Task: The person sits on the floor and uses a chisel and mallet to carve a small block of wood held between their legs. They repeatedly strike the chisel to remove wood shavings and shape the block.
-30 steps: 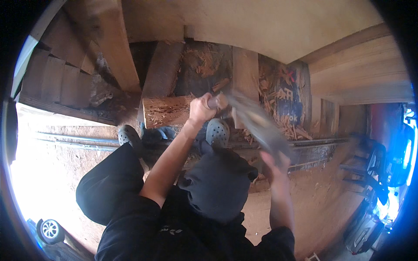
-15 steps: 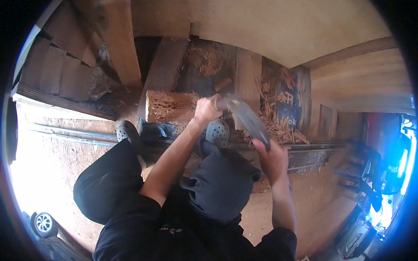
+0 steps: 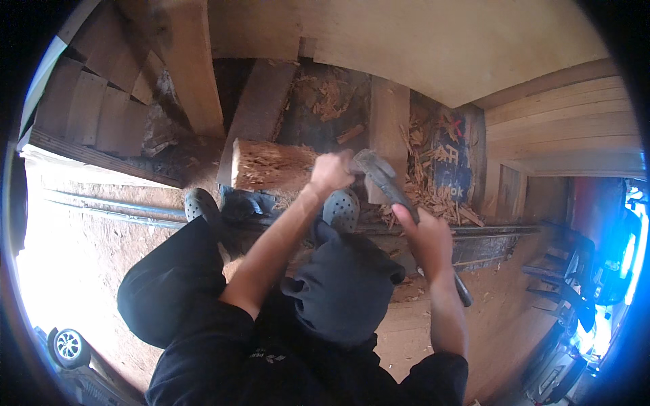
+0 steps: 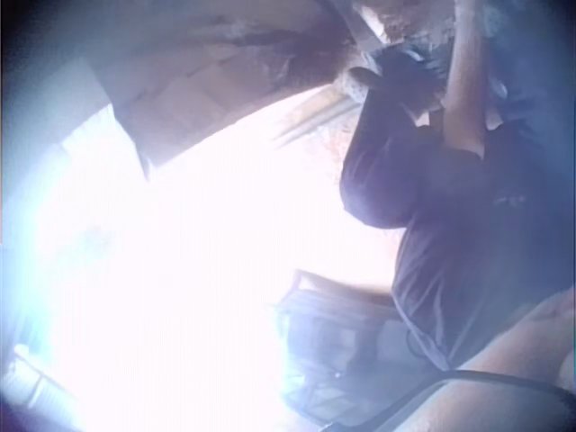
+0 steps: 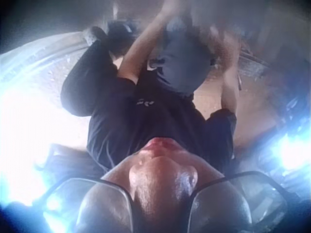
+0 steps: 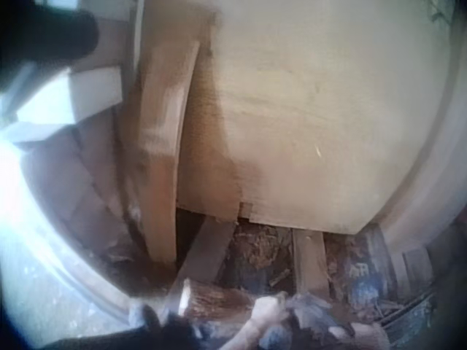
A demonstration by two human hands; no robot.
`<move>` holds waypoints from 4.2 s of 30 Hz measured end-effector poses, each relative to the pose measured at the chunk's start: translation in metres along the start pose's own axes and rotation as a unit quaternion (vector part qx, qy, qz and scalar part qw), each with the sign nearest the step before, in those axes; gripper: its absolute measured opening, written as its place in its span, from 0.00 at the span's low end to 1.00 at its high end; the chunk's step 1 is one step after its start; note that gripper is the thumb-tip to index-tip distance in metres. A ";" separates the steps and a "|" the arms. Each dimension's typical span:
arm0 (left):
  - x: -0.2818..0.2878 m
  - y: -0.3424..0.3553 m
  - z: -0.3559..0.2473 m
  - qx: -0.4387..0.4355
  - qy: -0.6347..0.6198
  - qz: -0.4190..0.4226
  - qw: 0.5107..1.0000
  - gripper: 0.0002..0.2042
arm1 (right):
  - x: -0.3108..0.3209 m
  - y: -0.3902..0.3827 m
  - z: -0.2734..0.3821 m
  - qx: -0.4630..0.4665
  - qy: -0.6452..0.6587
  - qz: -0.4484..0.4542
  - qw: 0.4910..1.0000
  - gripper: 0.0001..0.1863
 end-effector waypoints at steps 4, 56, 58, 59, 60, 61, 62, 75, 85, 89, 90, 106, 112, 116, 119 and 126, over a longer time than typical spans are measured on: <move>-0.008 -0.001 -0.002 -0.007 0.012 0.005 1.000 0.11 | 0.034 -0.026 0.014 0.090 0.044 -0.125 0.987 0.25; -0.014 0.017 -0.009 -0.012 0.040 -0.017 0.999 0.07 | 0.043 -0.037 -0.011 -0.020 0.335 -0.210 0.918 0.18; -0.011 0.016 0.004 0.014 0.022 0.012 1.000 0.09 | 0.020 -0.018 -0.012 -0.026 0.167 -0.108 0.980 0.20; -0.006 0.017 0.008 0.016 0.010 -0.018 1.000 0.10 | 0.012 -0.004 -0.017 -0.006 0.091 -0.074 0.993 0.21; -0.005 0.013 0.012 0.027 0.000 -0.013 1.000 0.11 | -0.001 0.012 -0.025 0.005 -0.034 -0.021 0.999 0.28; -0.003 0.011 0.014 0.023 -0.014 -0.028 0.999 0.12 | -0.005 0.014 -0.043 -0.054 -0.079 0.010 0.995 0.30; -0.001 0.014 0.019 0.036 -0.018 -0.036 0.999 0.13 | -0.005 0.020 -0.056 -0.063 -0.113 0.021 0.991 0.32; -0.005 0.008 0.011 0.040 0.002 0.023 0.999 0.10 | 0.040 -0.044 -0.056 -0.034 0.450 -0.185 0.873 0.25; -0.018 0.012 -0.008 -0.037 0.027 0.065 0.997 0.11 | 0.002 0.010 -0.015 0.012 0.013 -0.060 0.998 0.21; -0.015 0.012 0.006 0.028 0.015 0.014 0.999 0.10 | 0.057 -0.026 -0.014 0.016 0.214 -0.173 0.961 0.26; -0.017 0.009 0.009 0.035 0.008 0.017 0.999 0.10 | 0.060 -0.035 -0.016 0.031 0.319 -0.186 0.929 0.25; -0.026 0.006 0.010 0.019 0.041 0.018 0.999 0.10 | 0.042 -0.038 -0.050 0.142 0.426 -0.145 0.882 0.30; -0.003 0.034 0.001 0.018 0.085 0.090 0.992 0.12 | 0.013 0.012 -0.020 0.028 -0.022 -0.119 0.992 0.27; -0.011 0.017 0.002 0.017 0.045 0.044 0.998 0.10 | 0.068 -0.023 -0.049 -0.059 0.242 -0.229 0.941 0.27; -0.030 0.008 0.014 0.022 0.047 0.038 0.998 0.09 | 0.041 -0.026 -0.054 0.193 0.481 -0.138 0.844 0.28; -0.036 0.019 -0.008 -0.048 0.077 0.072 0.993 0.08 | -0.009 0.021 -0.044 0.020 -0.062 -0.019 0.998 0.35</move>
Point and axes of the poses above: each hand's wrist, its own y-axis towards the middle knuckle, its own x-axis out of the back of the hand, z = x × y, the point moved 5 cm from there along y, towards the middle knuckle, and after that the axes turned 8 degrees about y, right-handed, at the moved point
